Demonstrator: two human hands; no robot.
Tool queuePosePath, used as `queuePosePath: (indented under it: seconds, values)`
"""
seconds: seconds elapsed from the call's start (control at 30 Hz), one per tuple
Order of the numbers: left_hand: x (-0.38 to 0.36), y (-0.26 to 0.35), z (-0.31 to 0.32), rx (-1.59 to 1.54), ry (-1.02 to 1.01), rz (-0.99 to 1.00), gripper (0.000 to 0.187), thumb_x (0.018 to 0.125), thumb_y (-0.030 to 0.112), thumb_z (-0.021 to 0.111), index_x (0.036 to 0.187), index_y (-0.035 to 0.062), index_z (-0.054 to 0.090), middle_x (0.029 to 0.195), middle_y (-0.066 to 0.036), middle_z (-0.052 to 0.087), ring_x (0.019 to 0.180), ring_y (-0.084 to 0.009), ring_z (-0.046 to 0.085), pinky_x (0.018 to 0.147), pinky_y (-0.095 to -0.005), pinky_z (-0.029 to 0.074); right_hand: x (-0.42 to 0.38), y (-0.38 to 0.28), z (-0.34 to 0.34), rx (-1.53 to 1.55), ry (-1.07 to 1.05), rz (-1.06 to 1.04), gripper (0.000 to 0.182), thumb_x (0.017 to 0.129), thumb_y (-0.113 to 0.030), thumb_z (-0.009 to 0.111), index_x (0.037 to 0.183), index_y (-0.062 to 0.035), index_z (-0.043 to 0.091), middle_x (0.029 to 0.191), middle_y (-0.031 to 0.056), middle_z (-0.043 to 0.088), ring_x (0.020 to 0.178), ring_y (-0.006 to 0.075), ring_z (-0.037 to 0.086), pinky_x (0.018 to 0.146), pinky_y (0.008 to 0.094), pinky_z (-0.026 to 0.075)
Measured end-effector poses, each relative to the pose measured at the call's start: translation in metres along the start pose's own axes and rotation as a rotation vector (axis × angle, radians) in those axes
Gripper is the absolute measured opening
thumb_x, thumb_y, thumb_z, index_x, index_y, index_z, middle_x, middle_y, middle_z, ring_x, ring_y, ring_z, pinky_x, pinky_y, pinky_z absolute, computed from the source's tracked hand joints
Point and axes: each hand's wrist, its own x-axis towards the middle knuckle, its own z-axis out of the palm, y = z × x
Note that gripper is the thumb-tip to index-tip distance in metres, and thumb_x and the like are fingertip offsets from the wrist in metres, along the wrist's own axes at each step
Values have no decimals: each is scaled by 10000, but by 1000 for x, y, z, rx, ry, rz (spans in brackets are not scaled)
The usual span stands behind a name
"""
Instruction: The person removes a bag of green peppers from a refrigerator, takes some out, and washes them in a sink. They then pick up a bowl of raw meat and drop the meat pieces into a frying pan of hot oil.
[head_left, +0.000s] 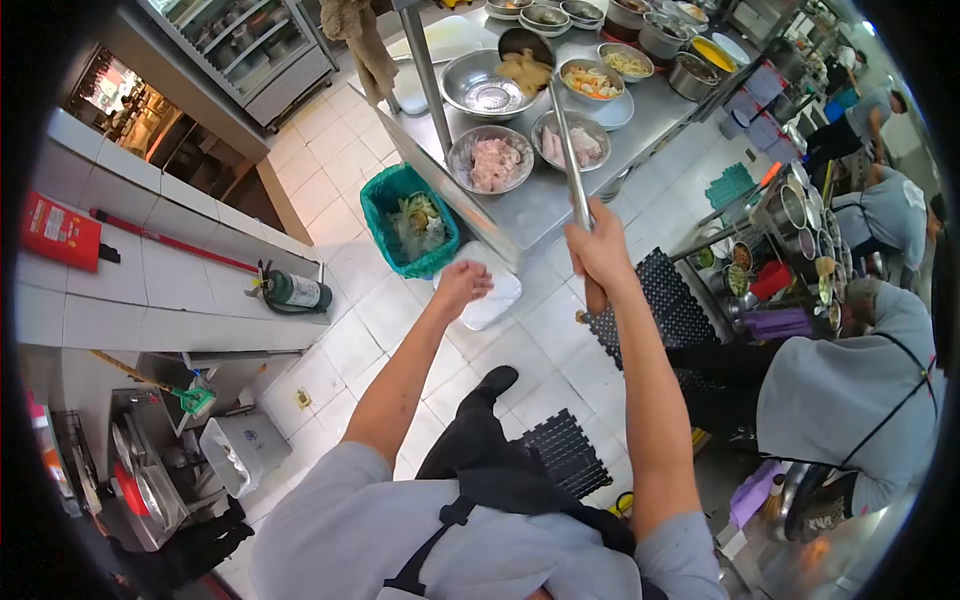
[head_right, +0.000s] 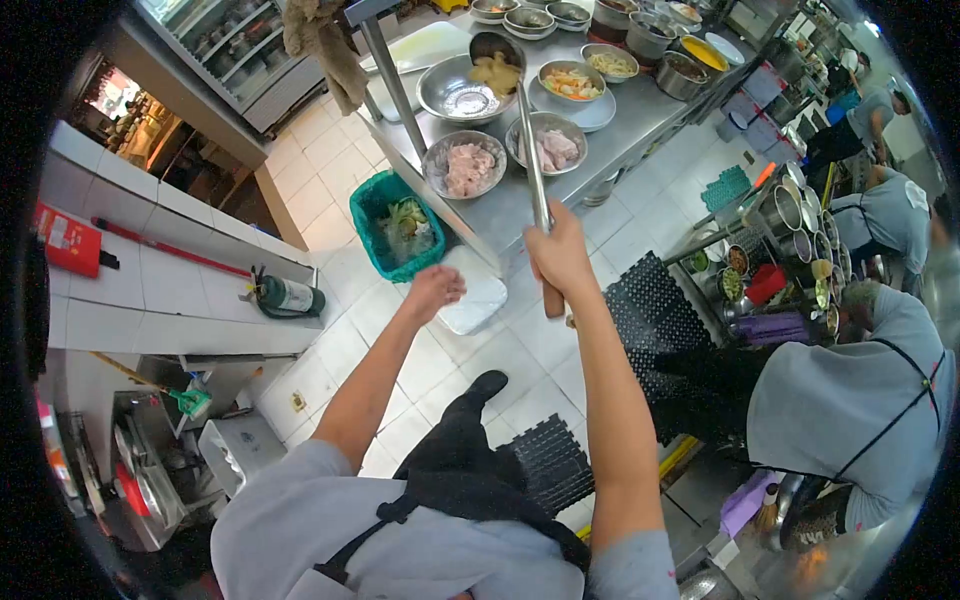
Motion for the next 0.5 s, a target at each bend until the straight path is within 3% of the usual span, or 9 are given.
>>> queuePosePath:
  seconds: [0.13,0.2,0.3,0.37,0.4,0.5]
  values:
    - [23,52,9,-248,-66,69,105,949,134,575,1028,77,614,966,-94,665,902,-240,669,804,-372,533,73,29,25,-437,234,-256,454,805,-66,572,1243,40,523,675,205,584,600,379,597,621,446,505]
    - [26,67,16,-278,-101,49,100,947,126,579,1028,78,615,969,-94,663,912,-248,668,818,-387,536,78,27,27,-463,337,-311,484,795,-77,590,1259,40,518,736,245,594,703,430,603,712,461,505]
    - [33,72,50,-283,-213,-34,101,935,115,601,1021,64,617,961,-98,664,906,-257,669,817,-404,545,20,23,5,-267,309,-215,484,799,-86,587,1265,37,530,760,225,600,699,359,619,686,426,506]
    - [46,74,82,-266,-282,-81,104,921,106,620,1010,52,621,957,-105,666,894,-255,667,815,-410,549,-52,23,-13,-105,243,65,493,804,-80,580,1280,35,534,811,187,610,713,247,618,659,367,503]
    - [58,73,96,-329,-301,-97,88,927,114,612,982,45,620,938,-107,665,869,-247,664,803,-402,549,-85,68,-23,-155,294,-73,507,811,-57,570,1309,30,526,796,116,596,643,150,577,557,320,479]
    - [113,64,129,-544,-363,-107,114,933,139,599,906,31,623,876,-113,661,809,-238,654,787,-382,545,-229,91,-32,-27,351,253,526,809,-39,570,1331,19,531,953,80,630,695,110,571,609,265,477]
